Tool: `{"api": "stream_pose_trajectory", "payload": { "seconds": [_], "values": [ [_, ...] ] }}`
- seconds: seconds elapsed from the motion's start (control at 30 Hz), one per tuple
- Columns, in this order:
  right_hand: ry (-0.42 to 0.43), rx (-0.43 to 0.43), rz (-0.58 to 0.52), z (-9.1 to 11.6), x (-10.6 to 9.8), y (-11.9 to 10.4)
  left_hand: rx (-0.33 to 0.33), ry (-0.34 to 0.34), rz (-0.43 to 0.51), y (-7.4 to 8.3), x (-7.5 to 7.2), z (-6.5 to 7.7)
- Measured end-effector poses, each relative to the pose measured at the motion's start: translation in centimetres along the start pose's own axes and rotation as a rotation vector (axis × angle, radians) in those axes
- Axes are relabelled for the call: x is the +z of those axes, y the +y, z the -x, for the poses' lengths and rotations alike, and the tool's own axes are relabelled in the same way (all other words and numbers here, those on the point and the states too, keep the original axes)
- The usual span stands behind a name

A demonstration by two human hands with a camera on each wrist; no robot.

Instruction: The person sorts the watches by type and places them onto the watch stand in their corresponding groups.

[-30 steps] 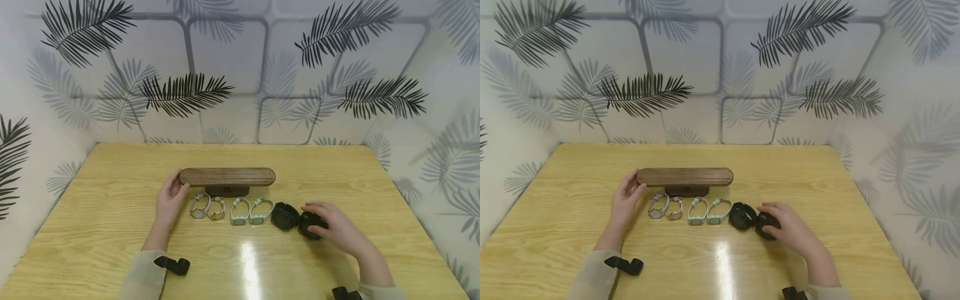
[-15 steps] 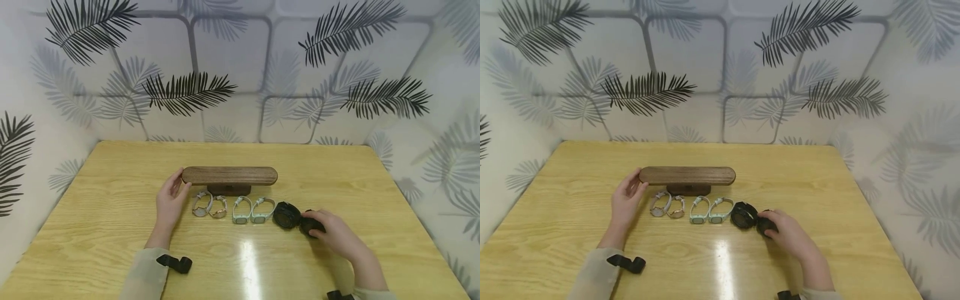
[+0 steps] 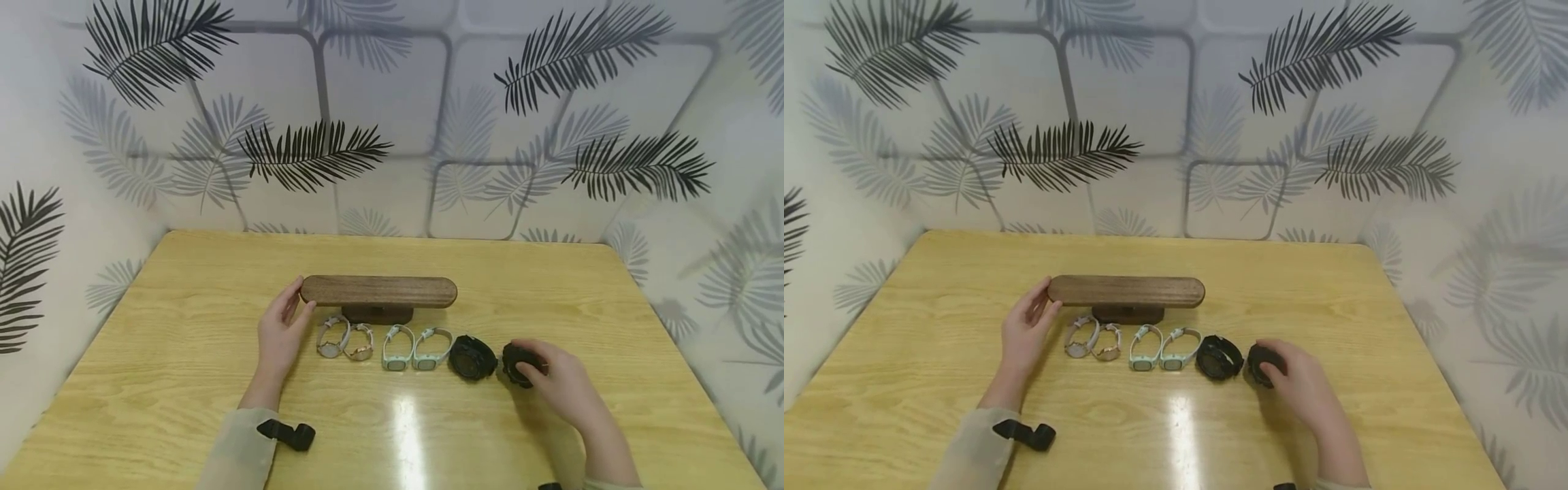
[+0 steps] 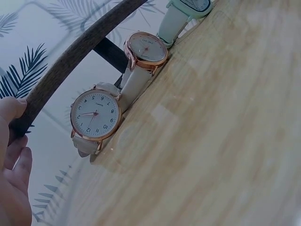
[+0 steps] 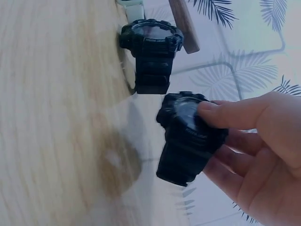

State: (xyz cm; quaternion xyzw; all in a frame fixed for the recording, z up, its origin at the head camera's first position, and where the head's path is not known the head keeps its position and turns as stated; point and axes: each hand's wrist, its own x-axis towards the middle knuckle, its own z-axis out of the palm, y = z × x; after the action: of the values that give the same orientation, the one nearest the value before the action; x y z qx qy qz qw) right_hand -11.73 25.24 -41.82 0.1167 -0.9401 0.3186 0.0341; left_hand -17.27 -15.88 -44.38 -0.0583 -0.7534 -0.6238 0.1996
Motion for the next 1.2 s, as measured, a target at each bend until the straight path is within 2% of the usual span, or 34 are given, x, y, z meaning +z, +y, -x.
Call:
{"api": "stream_pose_trajectory", "payload": {
  "seconds": [0.3,0.4,0.57,0.73,0.97,1.2],
  "values": [
    [0.228,0.126,-0.148,-1.4,-0.1,-0.7,-0.012,0.001,0.014,-0.1,0.0,0.0],
    [0.270,0.189,-0.205,-2.5,-0.1,-1.1,-0.012,0.003,0.016,0.0,0.1,-0.1],
    [0.284,0.291,-0.376,-4.7,0.3,-2.1,-0.017,0.011,0.002,-0.1,0.0,-0.3],
    [0.264,0.312,-0.521,-6.9,1.2,-2.9,-0.013,0.011,0.010,-0.1,0.0,-0.3],
    [0.283,0.298,-0.632,-9.3,2.9,-3.7,-0.020,0.015,0.037,-1.1,-0.1,-0.3],
    [0.260,0.312,-0.662,-10.3,4.7,-4.5,-0.008,0.025,0.027,-3.7,-0.2,-0.5]
  ]
}}
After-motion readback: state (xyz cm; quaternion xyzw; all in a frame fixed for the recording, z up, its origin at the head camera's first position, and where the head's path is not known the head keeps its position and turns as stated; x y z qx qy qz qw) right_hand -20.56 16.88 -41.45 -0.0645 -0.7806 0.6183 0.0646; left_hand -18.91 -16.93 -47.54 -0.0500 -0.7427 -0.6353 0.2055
